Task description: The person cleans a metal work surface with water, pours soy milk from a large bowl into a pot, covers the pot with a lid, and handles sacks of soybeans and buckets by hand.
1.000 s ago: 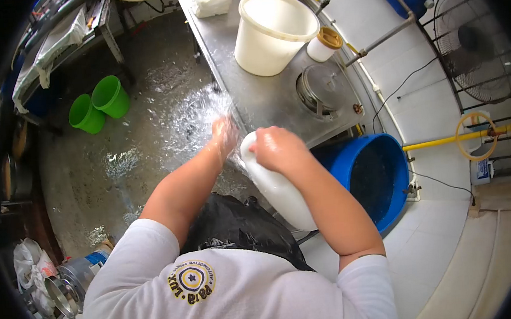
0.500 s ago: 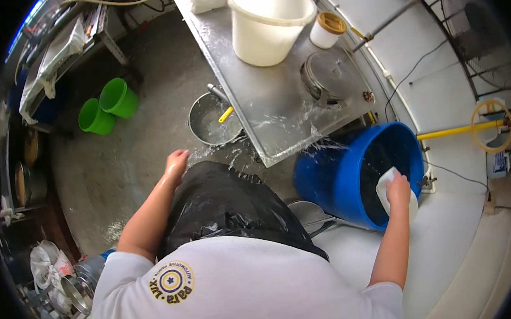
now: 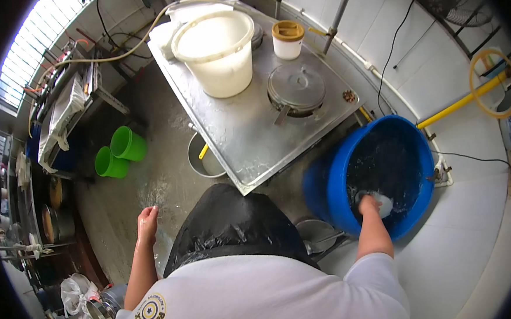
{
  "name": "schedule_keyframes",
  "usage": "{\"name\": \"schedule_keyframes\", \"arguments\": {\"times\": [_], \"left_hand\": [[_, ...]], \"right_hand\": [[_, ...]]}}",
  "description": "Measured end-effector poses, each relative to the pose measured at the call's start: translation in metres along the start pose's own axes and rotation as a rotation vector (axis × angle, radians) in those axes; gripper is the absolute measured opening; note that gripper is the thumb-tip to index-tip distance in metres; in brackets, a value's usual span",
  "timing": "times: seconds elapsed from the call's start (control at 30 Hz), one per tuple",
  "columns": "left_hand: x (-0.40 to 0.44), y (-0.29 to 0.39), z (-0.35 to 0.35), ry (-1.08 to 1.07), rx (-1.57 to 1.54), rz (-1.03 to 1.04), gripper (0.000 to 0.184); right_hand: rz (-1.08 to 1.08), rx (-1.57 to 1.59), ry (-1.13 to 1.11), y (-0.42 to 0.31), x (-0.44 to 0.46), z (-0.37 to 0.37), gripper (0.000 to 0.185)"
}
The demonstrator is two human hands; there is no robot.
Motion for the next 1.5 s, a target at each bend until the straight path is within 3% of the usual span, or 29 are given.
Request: {"name": "schedule_keyframes", "arguments": {"times": [0.03,0.1,0.17,0.23,0.3,0.43,0.5,0.57,0.63,0.7,0.77,0.9,0.97,1.03,1.1,1.17,1.2,1.27,1.33,1.4,1.43,1.5], "left_hand": [[-0.011,0.014,0.003,0.009,-0.006,0.011,0.040],[-0.027,0.038,0.004,0.074,0.159,0.071,0.040],[-0.032,0.037,0.008,0.091,0.106,0.103,0.039],[-0.052,0.052,0.011,0.068,0.078,0.068,0.036],[-0.060,0.060,0.013,0.079,0.105,0.080,0.035],[-0.059,0.051,0.016,0.005,0.233,0.101,0.034],[-0.053,0.041,0.008,0.068,0.341,0.201,0.032],[-0.056,0.050,0.001,0.080,0.377,0.308,0.032],[-0.054,0.035,-0.012,0.108,0.333,0.288,0.033],[-0.046,0.010,-0.024,0.080,0.302,0.221,0.035],[-0.040,-0.019,-0.041,0.105,0.316,0.243,0.036],[-0.019,-0.075,-0.084,0.117,0.285,0.226,0.040],[-0.015,-0.099,-0.114,0.069,0.143,0.007,0.041],[-0.004,-0.124,-0.143,0.087,0.138,-0.027,0.042],[0.008,-0.145,-0.171,0.200,0.343,0.142,0.044],[0.017,-0.168,-0.196,0.216,0.279,0.145,0.044],[0.018,-0.178,-0.209,0.225,0.222,0.147,0.044],[0.013,-0.196,-0.233,0.274,0.154,0.126,0.042],[0.003,-0.211,-0.256,0.324,0.093,0.099,0.041],[-0.008,-0.236,-0.276,0.338,-0.031,-0.056,0.039],[-0.008,-0.254,-0.281,0.347,-0.034,-0.076,0.039],[-0.021,-0.294,-0.293,0.468,0.102,0.010,0.040]], "right_hand": [[0.012,0.095,-0.081,0.021,0.071,0.031,0.055],[-0.460,-0.521,-0.078,-0.021,0.080,0.044,0.049],[-0.441,-0.648,-0.097,-0.027,0.064,0.041,0.055],[-0.525,-0.491,-0.057,-0.030,0.024,0.029,0.051],[-0.440,0.025,0.020,-0.028,0.026,0.033,0.052],[-0.316,0.095,-0.058,-0.023,0.046,0.023,0.055],[-0.441,0.301,0.196,-0.030,-0.023,-0.015,0.051],[-0.495,0.682,0.289,-0.032,-0.058,-0.032,0.052],[-0.438,0.813,0.433,-0.045,-0.114,-0.069,0.050],[-0.601,0.496,0.706,-0.068,-0.169,-0.113,0.054],[-0.683,0.399,0.860,-0.098,-0.287,-0.148,0.055],[-0.960,0.398,1.061,-0.132,-0.402,-0.179,0.046],[-1.095,0.394,1.146,-0.157,-0.471,-0.182,0.042],[-1.182,0.505,0.983,-0.187,-0.527,-0.174,0.040],[-1.299,0.513,1.043,-0.221,-0.539,-0.162,0.038],[-1.289,0.755,0.634,-0.262,-0.531,-0.141,0.035],[-1.225,0.887,0.410,-0.282,-0.580,-0.111,0.028],[-1.302,1.053,0.174,-0.328,-0.626,-0.052,0.027],[-1.336,0.892,0.063,-0.371,-0.664,0.012,0.026],[-1.385,0.708,-0.018,-0.413,-0.694,0.078,0.028],[-1.443,0.541,0.019,-0.431,-0.717,0.108,0.030],[-1.524,0.399,-0.103,-0.470,-0.736,0.174,0.030]]}}
Point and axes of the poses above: each hand's wrist, its own x-axis towards the middle knuckle, its own z-axis out of the palm, y = z × x, the point moved 7 cm from there along x, towards the middle knuckle, and after that the axes turned 8 degrees about -y, right-handed, at the moved point
